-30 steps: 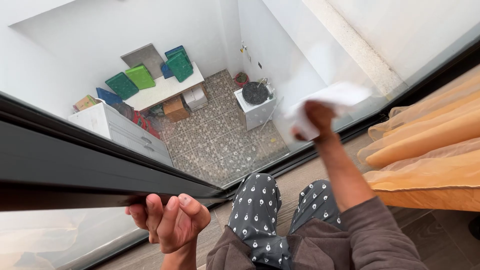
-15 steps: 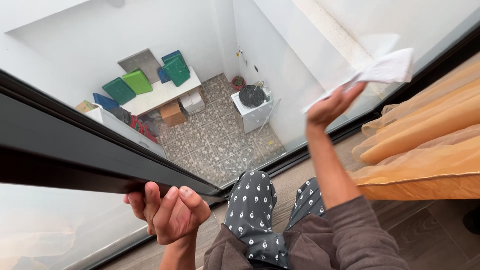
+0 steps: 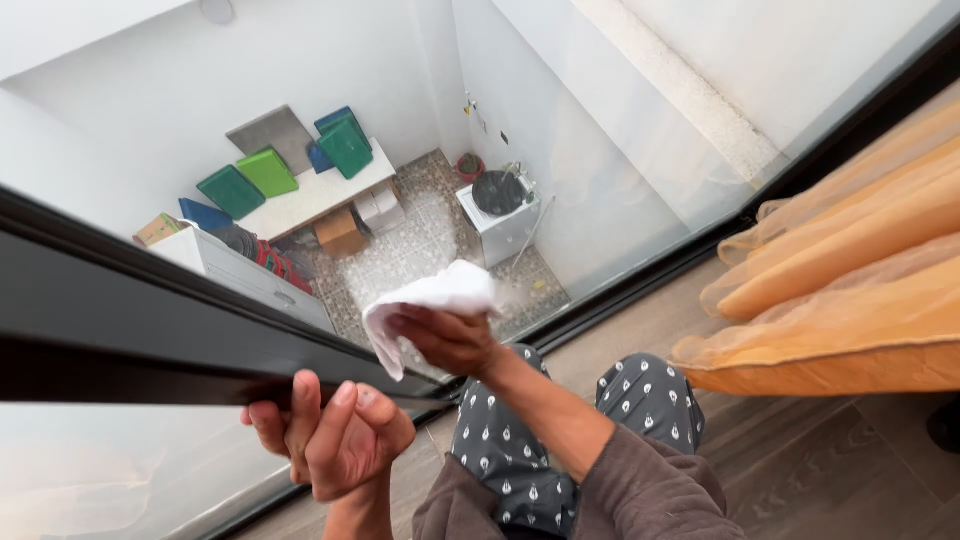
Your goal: The person wipes a large glass pane with a white cloth, moving in vertical and horizontal strokes. They kneel to reach the lower section and continue wiping until the end of the clip.
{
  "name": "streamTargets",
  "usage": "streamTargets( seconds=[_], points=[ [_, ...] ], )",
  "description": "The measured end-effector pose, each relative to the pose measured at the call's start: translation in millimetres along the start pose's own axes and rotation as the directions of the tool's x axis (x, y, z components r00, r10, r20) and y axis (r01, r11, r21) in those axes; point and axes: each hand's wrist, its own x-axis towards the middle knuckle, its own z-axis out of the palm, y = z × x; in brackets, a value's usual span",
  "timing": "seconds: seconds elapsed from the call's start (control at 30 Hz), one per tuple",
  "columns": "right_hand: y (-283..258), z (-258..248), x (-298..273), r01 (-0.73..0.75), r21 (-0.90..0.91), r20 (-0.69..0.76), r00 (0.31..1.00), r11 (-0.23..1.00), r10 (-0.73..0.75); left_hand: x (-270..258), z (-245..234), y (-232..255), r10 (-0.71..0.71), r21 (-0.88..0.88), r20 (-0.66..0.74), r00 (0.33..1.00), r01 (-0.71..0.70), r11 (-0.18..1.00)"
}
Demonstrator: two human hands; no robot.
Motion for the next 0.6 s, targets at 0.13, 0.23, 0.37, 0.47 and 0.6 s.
streamTargets(
  seconds=[0.13,0.23,0.37,0.47,0.6],
  points=[
    [10,59,-76,-0.539,0.577,0.155,0.81,0.614,0.566,0,-9,-2,0.083,-0.003,-0.006,0.997,-0.083,0.997],
    [55,117,-190,-0.65,0.502,0.102,0.699,0.57,0.707,-1,-12,0,0.086,0.012,0.015,0.996,-0.086,0.996],
    [249,122,-180,-0.756,0.461,-0.02,0.515,0.466,0.857,0,-13,4,0.114,-0.009,-0.009,0.993,-0.114,0.993],
    [334,108,-132,-0.813,0.569,0.025,0.169,0.125,0.985,-5,-15,7,0.108,-0.03,-0.022,0.994,-0.108,0.994],
    [351,106,-123,-0.728,0.675,-0.034,0.132,0.12,0.991,6,-8,17,0.086,-0.047,-0.082,0.993,-0.09,0.995]
  ],
)
